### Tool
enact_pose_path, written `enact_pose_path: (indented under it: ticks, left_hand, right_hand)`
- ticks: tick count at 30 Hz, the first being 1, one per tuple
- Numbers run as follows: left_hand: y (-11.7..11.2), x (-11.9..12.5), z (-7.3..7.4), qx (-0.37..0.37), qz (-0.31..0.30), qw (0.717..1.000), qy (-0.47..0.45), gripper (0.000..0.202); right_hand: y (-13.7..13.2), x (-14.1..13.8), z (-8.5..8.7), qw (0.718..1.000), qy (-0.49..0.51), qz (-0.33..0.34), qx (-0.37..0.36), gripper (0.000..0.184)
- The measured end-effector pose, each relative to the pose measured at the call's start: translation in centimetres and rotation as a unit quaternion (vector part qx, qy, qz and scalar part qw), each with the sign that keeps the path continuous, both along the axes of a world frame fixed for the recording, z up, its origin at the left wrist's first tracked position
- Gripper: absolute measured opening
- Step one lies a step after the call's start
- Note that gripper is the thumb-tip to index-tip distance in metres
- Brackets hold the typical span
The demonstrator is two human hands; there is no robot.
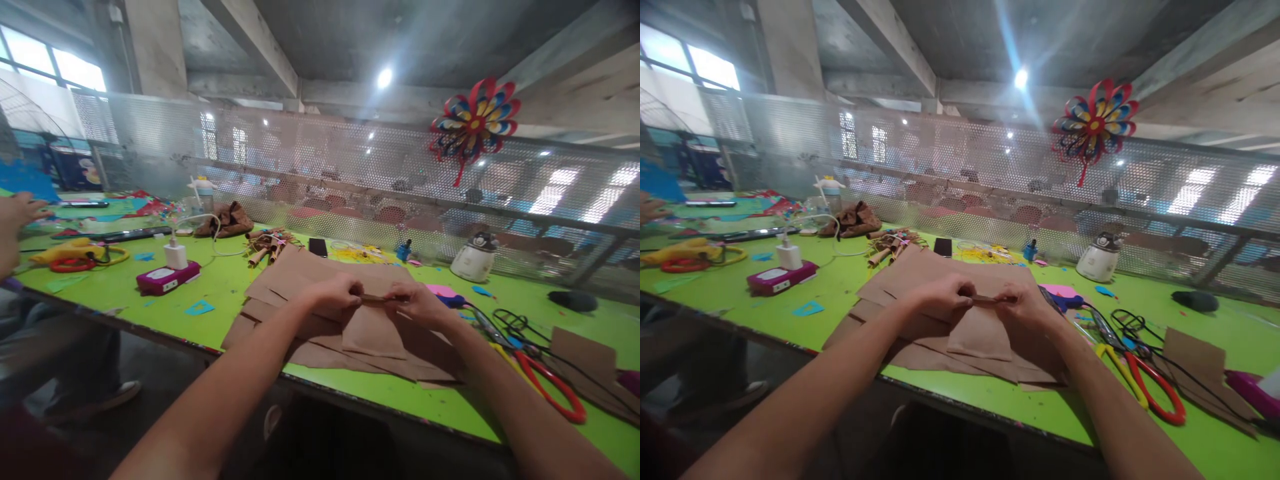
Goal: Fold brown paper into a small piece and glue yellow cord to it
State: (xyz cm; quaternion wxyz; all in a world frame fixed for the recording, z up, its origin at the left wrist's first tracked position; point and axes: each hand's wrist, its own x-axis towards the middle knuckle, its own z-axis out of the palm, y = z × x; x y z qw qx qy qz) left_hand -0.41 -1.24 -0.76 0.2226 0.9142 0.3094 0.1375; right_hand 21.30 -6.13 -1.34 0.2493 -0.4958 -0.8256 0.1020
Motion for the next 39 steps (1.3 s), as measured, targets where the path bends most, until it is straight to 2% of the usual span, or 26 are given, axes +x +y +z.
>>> enact_pose_path:
  ticks: [3,7,10,14,19,22,24,28,31,35,39]
  left_hand:
    - [0.5,0.1,0.0,-0.006,-0.022,1.000,-0.021,0.027]
    - [1.0,-0.1,0.3,-0.010,-0.022,0.999,-0.041,0.039]
    - [0.6,-0.4,0.7,-0.070,-0.028,0.997,-0.034,0.036]
    - [-0.3,-0.5,0.9,-0.164,-0.054,0.982,-0.079,0.033]
    - [-0.3,-0.2,0.8,-0.138,-0.058,0.986,-0.074,0.035]
    - [-0.2,-0.1,0.5,-0.113,-0.053,0.990,-0.069,0.036]
    - [-0.2,0.0,0.4,-0.102,-0.057,0.990,-0.075,0.036]
    - [-0.3,0.2,0.3,-0.067,-0.067,0.992,-0.085,0.035]
    - [-0.4,0.6,0.3,-0.026,-0.060,0.994,-0.090,0.031]
    - [-0.4,1.2,-0.1,0.022,-0.059,0.991,-0.115,0.025]
    - [-0.7,1.5,-0.2,0.073,-0.043,0.988,-0.131,0.023]
  right_hand:
    - [-0.2,-0.3,0.1,1.000,0.015,0.020,0.018,0.018]
    - [-0.4,-1.0,0.2,0.996,0.003,0.039,0.081,0.020]
    - [-0.6,-1.2,0.3,0.988,-0.018,0.048,0.144,0.023]
    - [-0.7,-1.0,0.4,0.979,-0.031,0.052,0.194,0.024]
    - [0.0,-0.8,-0.2,0.979,0.001,0.047,0.196,0.023]
    - [0.4,-0.5,-0.6,0.985,0.058,0.041,0.159,0.018]
    - [0.6,-0.1,-0.6,0.989,0.101,0.034,0.100,0.018]
    - [0.3,0.9,0.1,0.978,0.187,0.061,-0.076,0.048]
    - [0.0,1.4,0.5,0.958,0.230,0.066,-0.158,0.051]
    - [0.0,1.3,0.4,0.947,0.251,0.053,-0.194,0.039]
    - [0.2,1.1,0.3,0.951,0.269,0.025,-0.153,0.032]
